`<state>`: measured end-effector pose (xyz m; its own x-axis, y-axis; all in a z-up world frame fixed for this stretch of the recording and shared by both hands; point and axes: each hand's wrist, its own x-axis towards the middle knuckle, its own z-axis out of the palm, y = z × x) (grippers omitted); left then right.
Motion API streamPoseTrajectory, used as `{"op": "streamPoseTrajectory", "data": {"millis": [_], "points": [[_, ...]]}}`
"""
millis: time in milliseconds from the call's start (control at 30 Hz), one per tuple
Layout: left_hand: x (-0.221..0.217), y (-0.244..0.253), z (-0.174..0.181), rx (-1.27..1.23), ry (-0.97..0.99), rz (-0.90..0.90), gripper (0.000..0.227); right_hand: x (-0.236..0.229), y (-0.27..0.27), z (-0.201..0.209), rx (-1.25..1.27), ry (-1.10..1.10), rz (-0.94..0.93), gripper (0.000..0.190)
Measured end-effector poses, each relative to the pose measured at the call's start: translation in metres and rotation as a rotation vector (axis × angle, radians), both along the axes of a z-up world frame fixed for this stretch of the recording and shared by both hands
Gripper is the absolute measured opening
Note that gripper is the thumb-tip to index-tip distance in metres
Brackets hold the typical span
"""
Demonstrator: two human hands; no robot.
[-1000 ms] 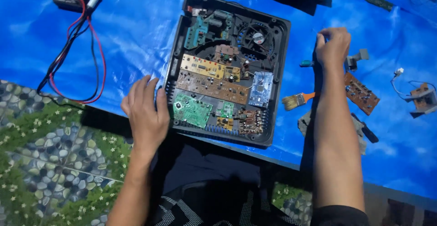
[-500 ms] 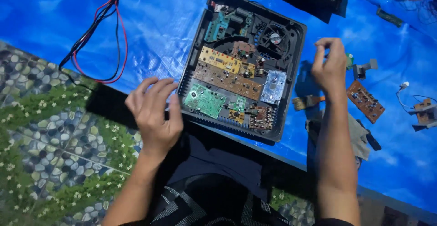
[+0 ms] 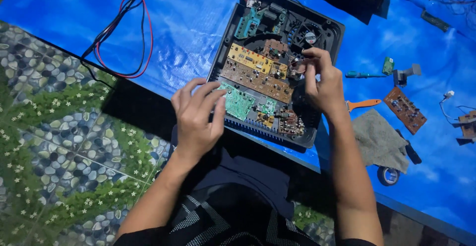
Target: The person works on an open electronic device, manipulating wires and components on the circuit boards. They use a multimeter to test connections and handle various small parts and tools on the blue work surface.
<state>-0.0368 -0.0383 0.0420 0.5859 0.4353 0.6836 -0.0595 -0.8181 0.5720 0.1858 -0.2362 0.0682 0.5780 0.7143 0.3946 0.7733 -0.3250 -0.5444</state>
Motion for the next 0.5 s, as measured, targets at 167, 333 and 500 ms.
{"op": "streamPoseTrajectory", "data": {"millis": [167,333,500], "points": [[-0.008,0.01,-0.002,-0.049,0.006,0.046,0.012,0.014,-0.005,-0.021,-0.022,-0.081,-0.047,0.027],[-0.013,0.019,0.0,-0.063,-0.013,0.079,0.013,0.015,0.001,-0.037,-0.089,-0.172,-0.067,0.029],[-0.02,0.027,0.004,-0.119,-0.056,0.116,0.017,0.009,0.01,-0.03,-0.106,-0.135,-0.009,0.022]]}}
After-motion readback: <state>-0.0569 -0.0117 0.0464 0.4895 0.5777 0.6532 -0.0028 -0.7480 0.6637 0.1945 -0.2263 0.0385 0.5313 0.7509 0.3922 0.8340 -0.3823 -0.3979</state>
